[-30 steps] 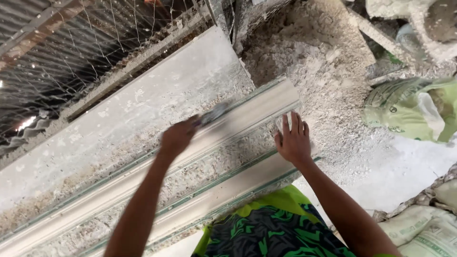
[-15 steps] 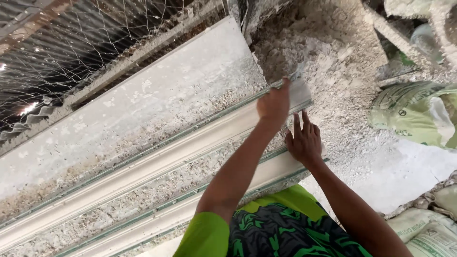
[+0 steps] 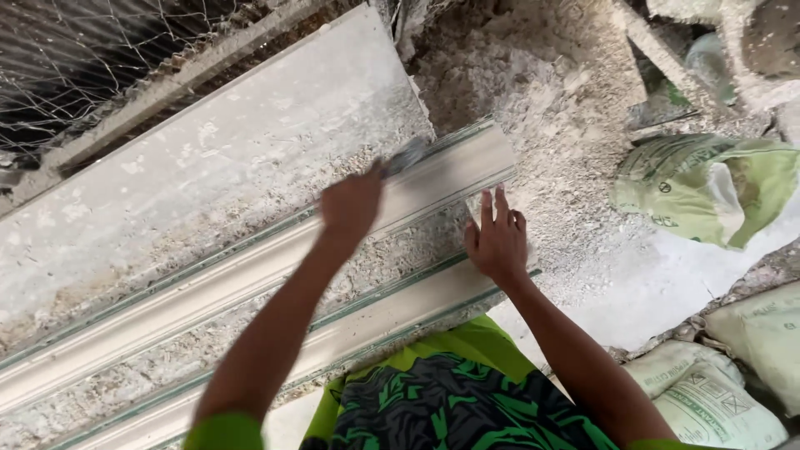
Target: Shaping and scraping the decorative edges of gypsum plaster crown molding on a workbench using a metal scraper tool.
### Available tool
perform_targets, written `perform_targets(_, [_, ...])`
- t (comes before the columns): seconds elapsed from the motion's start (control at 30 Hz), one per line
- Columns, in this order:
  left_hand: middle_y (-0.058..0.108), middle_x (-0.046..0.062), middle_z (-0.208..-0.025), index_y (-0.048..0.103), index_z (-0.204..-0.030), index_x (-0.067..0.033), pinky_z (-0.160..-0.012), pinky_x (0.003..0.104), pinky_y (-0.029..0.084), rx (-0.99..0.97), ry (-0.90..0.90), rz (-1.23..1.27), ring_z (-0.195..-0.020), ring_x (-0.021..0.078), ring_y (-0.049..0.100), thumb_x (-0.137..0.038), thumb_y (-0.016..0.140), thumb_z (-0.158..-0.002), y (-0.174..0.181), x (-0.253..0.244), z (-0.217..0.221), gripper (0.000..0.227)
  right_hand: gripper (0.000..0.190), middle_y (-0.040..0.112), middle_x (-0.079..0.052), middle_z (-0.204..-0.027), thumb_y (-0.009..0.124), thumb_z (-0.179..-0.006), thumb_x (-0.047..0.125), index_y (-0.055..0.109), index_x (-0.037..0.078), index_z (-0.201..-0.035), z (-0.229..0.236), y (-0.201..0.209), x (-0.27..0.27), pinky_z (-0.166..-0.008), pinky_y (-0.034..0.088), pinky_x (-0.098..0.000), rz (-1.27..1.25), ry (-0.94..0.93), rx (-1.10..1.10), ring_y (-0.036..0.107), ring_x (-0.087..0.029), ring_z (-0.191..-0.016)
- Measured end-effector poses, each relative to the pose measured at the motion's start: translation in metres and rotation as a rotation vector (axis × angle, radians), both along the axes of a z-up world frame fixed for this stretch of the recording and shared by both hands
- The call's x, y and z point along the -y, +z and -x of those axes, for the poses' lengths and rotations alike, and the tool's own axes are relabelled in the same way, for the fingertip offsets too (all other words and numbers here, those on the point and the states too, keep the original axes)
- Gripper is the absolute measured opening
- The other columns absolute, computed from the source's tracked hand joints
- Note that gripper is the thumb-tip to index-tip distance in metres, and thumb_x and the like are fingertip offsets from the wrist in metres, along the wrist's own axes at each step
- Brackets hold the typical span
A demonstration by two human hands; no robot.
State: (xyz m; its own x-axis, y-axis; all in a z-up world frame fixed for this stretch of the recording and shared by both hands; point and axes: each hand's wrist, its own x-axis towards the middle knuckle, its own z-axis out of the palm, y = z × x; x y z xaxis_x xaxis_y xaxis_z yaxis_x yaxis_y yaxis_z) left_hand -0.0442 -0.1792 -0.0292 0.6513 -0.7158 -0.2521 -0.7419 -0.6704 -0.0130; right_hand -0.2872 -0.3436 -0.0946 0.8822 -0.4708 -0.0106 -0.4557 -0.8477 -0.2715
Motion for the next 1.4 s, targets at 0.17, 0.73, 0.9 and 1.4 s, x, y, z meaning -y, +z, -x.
perform_targets(0.17, [0.073, 0.009, -0.083, 0.044, -0.149, -0.0189, -0.050, 0.040, 0.057, -0.013, -0.019, 0.202, -0.071, 0.0241, 0.073, -0.015, 0.051, -0.100, -0.076, 0.171, 0.049, 0.050, 0.068, 0.036, -0.033, -0.158, 0.049, -0.102, 0.036, 0.035, -0.002, -0.156, -0.001, 0.005, -0.002, -0.109, 0.038, -0.0527, -0.070, -0.024, 0.043, 0.058, -0.043, -0.125])
perform_targets(0.73, [0.073, 0.012, -0.093, 0.051, -0.145, -0.0192, -0.036, 0.032, 0.051, -0.036, -0.410, 0.158, -0.052, 0.0213, 0.071, -0.011, 0.057, -0.099, -0.029, 0.123, 0.037, 0.047, 0.066, 0.041, -0.032, -0.154, 0.053, -0.100, 0.034, 0.040, -0.002, -0.154, 0.001, 0.009, -0.006, -0.107, 0.039, -0.0529, -0.103, -0.045, 0.058, 0.061, -0.041, -0.120])
perform_targets(0.9, [0.068, 0.009, -0.073, 0.045, -0.148, -0.0328, -0.036, 0.030, 0.048, -0.146, -0.391, -0.030, -0.052, 0.0193, 0.066, -0.013, 0.052, -0.102, 0.004, 0.159, 0.024, 0.050, 0.065, 0.039, -0.031, -0.158, 0.053, -0.101, 0.035, 0.041, -0.002, -0.154, -0.007, 0.013, 0.000, -0.105, 0.041, -0.0509, -0.183, -0.070, 0.062, 0.062, -0.038, -0.116])
perform_targets(1.4, [0.068, 0.007, -0.079, 0.045, -0.150, -0.0282, -0.032, 0.029, 0.048, 0.009, -0.462, 0.076, -0.047, 0.0168, 0.061, -0.018, 0.052, -0.104, 0.017, -0.015, -0.009, 0.047, 0.067, 0.040, -0.034, -0.155, 0.056, -0.096, 0.030, 0.039, -0.004, -0.152, -0.004, 0.009, -0.001, -0.107, 0.040, -0.0531, -0.075, -0.012, 0.053, 0.064, -0.038, -0.118])
